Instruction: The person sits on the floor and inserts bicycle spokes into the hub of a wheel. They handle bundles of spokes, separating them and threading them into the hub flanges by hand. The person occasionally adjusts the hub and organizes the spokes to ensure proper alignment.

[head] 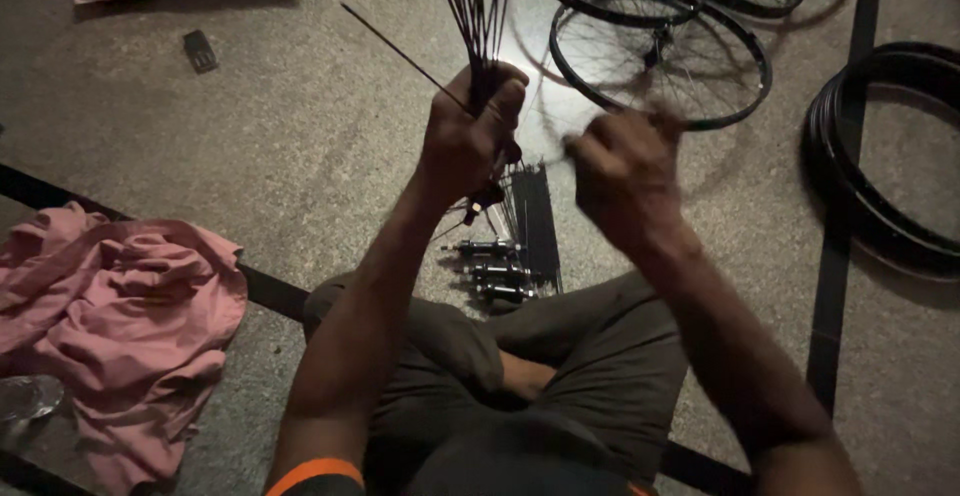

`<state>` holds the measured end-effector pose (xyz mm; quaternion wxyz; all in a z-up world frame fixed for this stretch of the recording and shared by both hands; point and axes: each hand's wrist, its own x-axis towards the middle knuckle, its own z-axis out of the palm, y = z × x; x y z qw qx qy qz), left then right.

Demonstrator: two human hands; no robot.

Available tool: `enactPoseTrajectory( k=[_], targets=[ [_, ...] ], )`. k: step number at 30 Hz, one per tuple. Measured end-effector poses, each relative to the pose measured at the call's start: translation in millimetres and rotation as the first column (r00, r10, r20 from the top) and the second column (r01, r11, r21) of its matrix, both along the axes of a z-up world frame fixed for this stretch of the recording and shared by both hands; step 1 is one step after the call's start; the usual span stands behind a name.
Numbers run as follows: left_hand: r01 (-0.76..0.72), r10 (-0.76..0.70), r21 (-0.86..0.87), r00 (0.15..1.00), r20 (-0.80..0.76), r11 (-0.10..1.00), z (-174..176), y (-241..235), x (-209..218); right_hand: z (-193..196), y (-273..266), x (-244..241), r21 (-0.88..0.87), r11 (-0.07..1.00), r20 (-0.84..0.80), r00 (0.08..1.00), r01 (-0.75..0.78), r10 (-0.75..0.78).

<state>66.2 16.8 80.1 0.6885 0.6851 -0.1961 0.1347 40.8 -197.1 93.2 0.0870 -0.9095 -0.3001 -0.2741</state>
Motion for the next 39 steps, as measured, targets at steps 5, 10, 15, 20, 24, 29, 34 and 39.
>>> enactPoseTrajectory(
  k=[5,10,15,20,24,29,34,39],
  targets=[
    [0.227,-0.244,-0.246,0.969,-0.043,0.942,-6.9,-23.5,3.6,20.4,30.3,29.1,0.205,0.918,0.563,0.808,-0.338,0.172],
    [0.265,-0.257,-0.200,0.964,0.067,0.943,-0.7,-24.2,-5.8,7.5,26.0,45.7,0.575,0.681,0.370,0.887,-0.453,0.278],
    [0.126,-0.143,-0.296,0.989,-0.036,0.947,12.2,-30.5,-5.4,-78.4,-21.0,41.0,0.963,0.269,-0.185,0.679,-0.019,0.711],
    [0.119,-0.127,-0.221,0.992,-0.022,0.968,17.6,-41.2,3.6,-160.1,3.7,15.6,0.902,0.337,-0.423,0.399,0.268,0.814],
    [0.138,-0.154,-0.181,0.985,-0.077,0.974,23.6,-42.0,-2.4,-153.5,31.5,-1.1,0.897,0.358,-0.432,0.347,0.258,0.833],
    [0.353,-0.362,-0.195,0.932,-0.013,0.915,26.0,-26.4,-0.4,-150.1,37.6,-15.3,0.876,0.418,-0.480,0.370,0.239,0.795],
    [0.499,-0.492,-0.169,0.866,0.087,0.850,21.6,-1.5,-1.1,-140.5,10.5,-31.3,0.822,0.538,-0.540,0.559,0.189,0.629],
    [0.512,-0.493,-0.145,0.857,0.147,0.847,18.4,12.1,-4.7,-60.8,-17.6,-50.8,0.385,0.923,-0.440,0.879,-0.001,0.184]
  ],
)
